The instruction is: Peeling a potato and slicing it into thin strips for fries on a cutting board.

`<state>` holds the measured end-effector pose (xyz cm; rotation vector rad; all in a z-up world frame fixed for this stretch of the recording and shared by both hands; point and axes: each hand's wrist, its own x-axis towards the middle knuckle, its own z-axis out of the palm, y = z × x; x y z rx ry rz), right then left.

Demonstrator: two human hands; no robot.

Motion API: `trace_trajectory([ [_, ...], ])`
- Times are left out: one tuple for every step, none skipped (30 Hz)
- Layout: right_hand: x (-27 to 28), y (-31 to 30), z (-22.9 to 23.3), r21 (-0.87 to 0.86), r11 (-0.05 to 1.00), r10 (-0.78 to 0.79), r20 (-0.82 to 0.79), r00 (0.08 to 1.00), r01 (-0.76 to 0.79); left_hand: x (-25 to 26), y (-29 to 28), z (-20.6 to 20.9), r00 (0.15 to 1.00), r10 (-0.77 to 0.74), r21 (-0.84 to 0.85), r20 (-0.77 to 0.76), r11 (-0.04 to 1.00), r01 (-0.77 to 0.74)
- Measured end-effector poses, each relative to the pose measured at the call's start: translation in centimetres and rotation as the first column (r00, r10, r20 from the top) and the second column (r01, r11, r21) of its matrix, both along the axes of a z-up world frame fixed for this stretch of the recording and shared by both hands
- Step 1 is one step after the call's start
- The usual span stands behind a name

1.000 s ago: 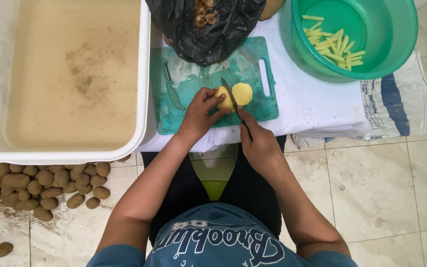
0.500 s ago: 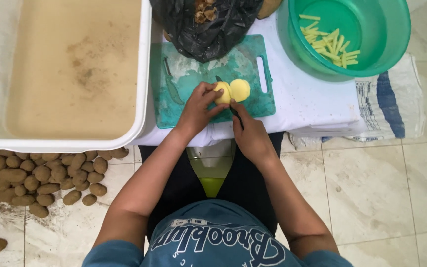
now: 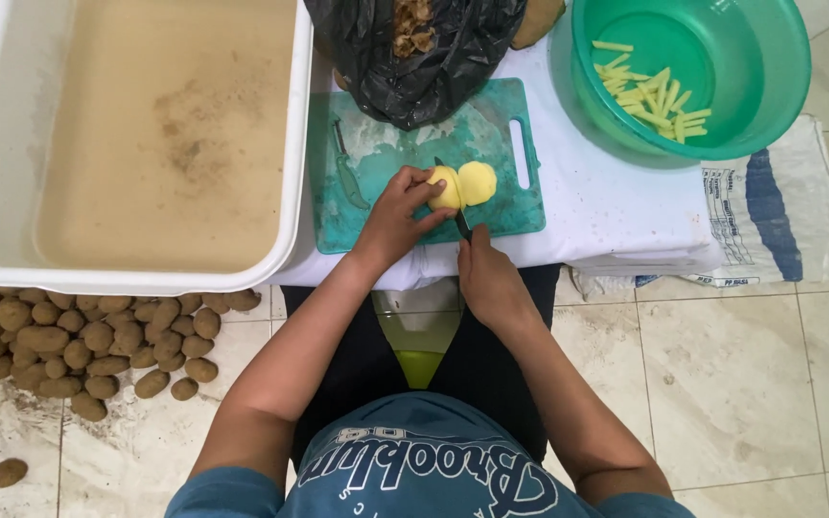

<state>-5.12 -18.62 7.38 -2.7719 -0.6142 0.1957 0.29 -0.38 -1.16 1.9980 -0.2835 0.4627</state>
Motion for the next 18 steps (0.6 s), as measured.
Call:
trace_trajectory([
  [0.1, 0.1, -0.5, 0.000, 1.000, -0.001, -0.002, 1.000, 0.001, 0.1, 0.1, -0.1, 1.000, -0.001, 0.000, -0.002, 1.000, 0.001],
  [0.1, 0.2, -1.1, -0.026, 0.999, 0.020, 0.040, 0.999, -0.019, 0.2, 0.0, -0.2, 1.000, 0.006, 0.003, 0.004, 1.000, -0.006],
  [0.1, 0.2, -1.6, -0.054, 0.998, 0.042, 0.082, 0.996, -0.038, 0.2, 0.0, -0.3, 1.000, 0.012, 0.007, 0.010, 1.000, -0.012],
  [0.4, 0.4, -1.5, -0.051, 0.998, 0.046, 0.087, 0.995, -0.042, 0.5, 0.2, -0.3, 1.000, 0.016, 0.010, 0.015, 1.000, -0.016],
  [0.7, 0.6, -1.5, 0.032, 0.999, 0.006, 0.019, 1.000, -0.007, 0.7, 0.4, -0.4, 0.999, 0.017, 0.017, 0.033, 1.000, -0.017],
  [0.5, 0.5, -1.6, 0.107, 0.993, -0.036, -0.061, 0.998, 0.042, 0.5, 0.2, -0.6, 0.999, 0.009, 0.019, 0.042, 1.000, -0.009],
  [0.4, 0.2, -2.0, 0.106, 0.993, -0.040, -0.065, 0.997, 0.047, 0.1, 0.0, -0.3, 0.999, 0.004, 0.018, 0.037, 1.000, -0.005],
  [0.5, 0.0, -2.4, 0.157, 0.985, -0.049, -0.125, 0.991, 0.069, 0.1, 0.0, 0.1, 0.999, 0.006, 0.009, 0.040, 1.000, -0.006],
  [0.6, -0.3, -2.7, 0.206, 0.974, -0.055, -0.185, 0.981, 0.093, -0.1, -0.1, 0.6, 0.999, 0.007, -0.001, 0.042, 1.000, -0.007],
  [0.5, -0.9, -2.7, 0.208, 0.974, -0.056, -0.181, 0.982, 0.094, 0.0, 0.0, 0.6, 0.999, 0.005, 0.000, 0.046, 1.000, -0.005],
  [0.3, -1.5, -2.8, 0.205, 0.973, -0.062, -0.214, 0.975, 0.107, 0.1, 0.0, 0.6, 0.999, 0.001, 0.001, 0.050, 1.000, -0.002],
  [0.0, -2.2, -2.9, 0.199, 0.973, -0.067, -0.251, 0.966, 0.120, -0.1, 0.0, 0.5, 0.999, -0.001, -0.002, 0.049, 1.000, 0.001],
  [-0.2, -2.6, -1.6, 0.197, 0.973, -0.068, -0.252, 0.965, 0.120, -0.2, -0.1, 0.4, 0.999, -0.001, -0.004, 0.048, 1.000, 0.001],
  [-0.3, -2.9, -0.4, 0.296, 0.931, -0.079, -0.405, 0.911, 0.213, -0.1, 0.0, 0.3, 0.999, 0.001, -0.004, 0.049, 1.000, 0.000],
  [-0.4, -3.2, 0.9, 0.374, 0.872, -0.067, -0.548, 0.834, 0.315, 0.0, 0.0, 0.2, 0.999, 0.002, -0.004, 0.050, 1.000, -0.002],
  [0.2, -3.6, 1.4, 0.375, 0.872, -0.066, -0.548, 0.834, 0.315, 0.0, 0.1, 0.5, 0.999, 0.002, -0.002, 0.051, 1.000, -0.002],
  [0.8, -4.0, 1.9, 0.409, 0.837, -0.047, -0.608, 0.793, 0.364, -0.1, 0.1, 0.8, 0.999, -0.012, -0.016, 0.039, 1.000, 0.012],
  [1.3, -4.4, 2.3, 0.437, 0.798, -0.024, -0.664, 0.747, 0.414, -0.2, 0.2, 1.1, 0.999, -0.026, -0.029, 0.026, 0.999, 0.027],
])
